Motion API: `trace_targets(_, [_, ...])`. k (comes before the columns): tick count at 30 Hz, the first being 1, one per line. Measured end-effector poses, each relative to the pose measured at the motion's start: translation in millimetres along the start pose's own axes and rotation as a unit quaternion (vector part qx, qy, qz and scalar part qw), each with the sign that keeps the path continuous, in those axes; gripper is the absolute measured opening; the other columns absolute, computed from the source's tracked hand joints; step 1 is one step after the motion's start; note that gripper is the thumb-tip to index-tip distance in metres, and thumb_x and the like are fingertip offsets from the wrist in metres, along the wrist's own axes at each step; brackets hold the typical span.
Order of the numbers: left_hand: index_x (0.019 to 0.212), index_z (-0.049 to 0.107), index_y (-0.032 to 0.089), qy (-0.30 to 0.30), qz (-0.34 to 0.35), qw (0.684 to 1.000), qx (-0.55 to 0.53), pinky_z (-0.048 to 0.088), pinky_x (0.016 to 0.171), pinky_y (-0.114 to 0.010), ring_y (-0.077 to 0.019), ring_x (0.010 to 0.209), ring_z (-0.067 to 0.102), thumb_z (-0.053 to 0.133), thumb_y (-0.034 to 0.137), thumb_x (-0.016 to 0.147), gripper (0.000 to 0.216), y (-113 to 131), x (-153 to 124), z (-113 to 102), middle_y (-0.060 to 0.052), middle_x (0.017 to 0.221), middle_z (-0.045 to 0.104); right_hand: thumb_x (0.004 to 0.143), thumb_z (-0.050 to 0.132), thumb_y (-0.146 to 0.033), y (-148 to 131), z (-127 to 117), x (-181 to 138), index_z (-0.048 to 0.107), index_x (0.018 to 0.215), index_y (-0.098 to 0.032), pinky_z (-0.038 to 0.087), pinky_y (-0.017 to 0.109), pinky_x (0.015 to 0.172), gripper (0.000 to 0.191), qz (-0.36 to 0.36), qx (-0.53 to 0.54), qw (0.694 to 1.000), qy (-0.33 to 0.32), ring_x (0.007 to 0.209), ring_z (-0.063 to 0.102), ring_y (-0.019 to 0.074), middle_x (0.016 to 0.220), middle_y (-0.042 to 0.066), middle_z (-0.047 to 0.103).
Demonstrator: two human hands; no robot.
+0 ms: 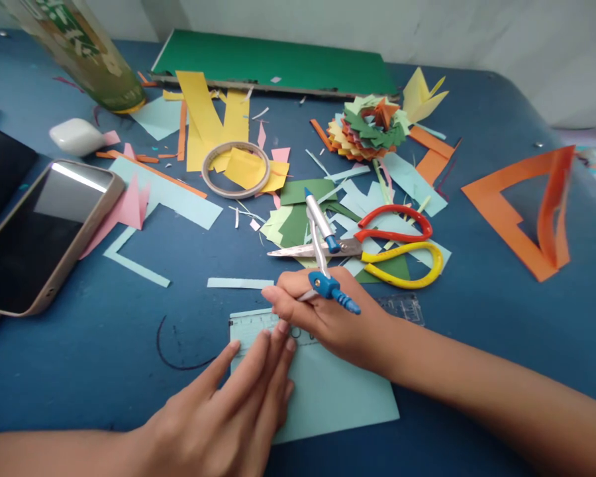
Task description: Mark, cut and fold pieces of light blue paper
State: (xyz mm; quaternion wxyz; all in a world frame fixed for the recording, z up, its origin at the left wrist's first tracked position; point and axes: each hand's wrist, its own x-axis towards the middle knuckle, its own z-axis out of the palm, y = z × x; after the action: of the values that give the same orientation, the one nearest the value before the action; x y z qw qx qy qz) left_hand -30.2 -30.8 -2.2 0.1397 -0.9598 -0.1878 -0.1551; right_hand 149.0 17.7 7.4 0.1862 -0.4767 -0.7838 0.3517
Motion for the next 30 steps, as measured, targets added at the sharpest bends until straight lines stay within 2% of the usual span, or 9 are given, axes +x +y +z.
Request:
trace_targets(11, [0.105,0.063,0.005,-0.011,-0.014,1.000,-0.002,0.057,0.066,-0.029,-0.0248,0.096,0.062,0.055,0.028,0.084,0.032,0.2,-0.3,-3.3,-0.011,0.105,0.067,0.093,0.037,-0.029,1.8,0.2,-1.9,0.055,0.063,-0.017,0.038,0.022,0.052,0.037,-0.012,0.002,1.000,0.025,0.053,0.050,0.0103,0.057,0.000,0.055])
trace_targets(30, [0.107,0.062,0.005,-0.012,-0.016,1.000,-0.004,0.056,0.069,-0.029,-0.0247,0.099,0.060,0.057,0.029,0.082,0.035,1.1,-0.6,-1.9,-0.012,0.109,0.066,0.094,0.035,-0.030,7.2,1.1,-1.5,0.054,0.063,-0.017,0.036,0.023,0.052,0.039,-0.019,0.003,0.999,0.034,0.053,0.049,0.0100,0.056,-0.001,0.052])
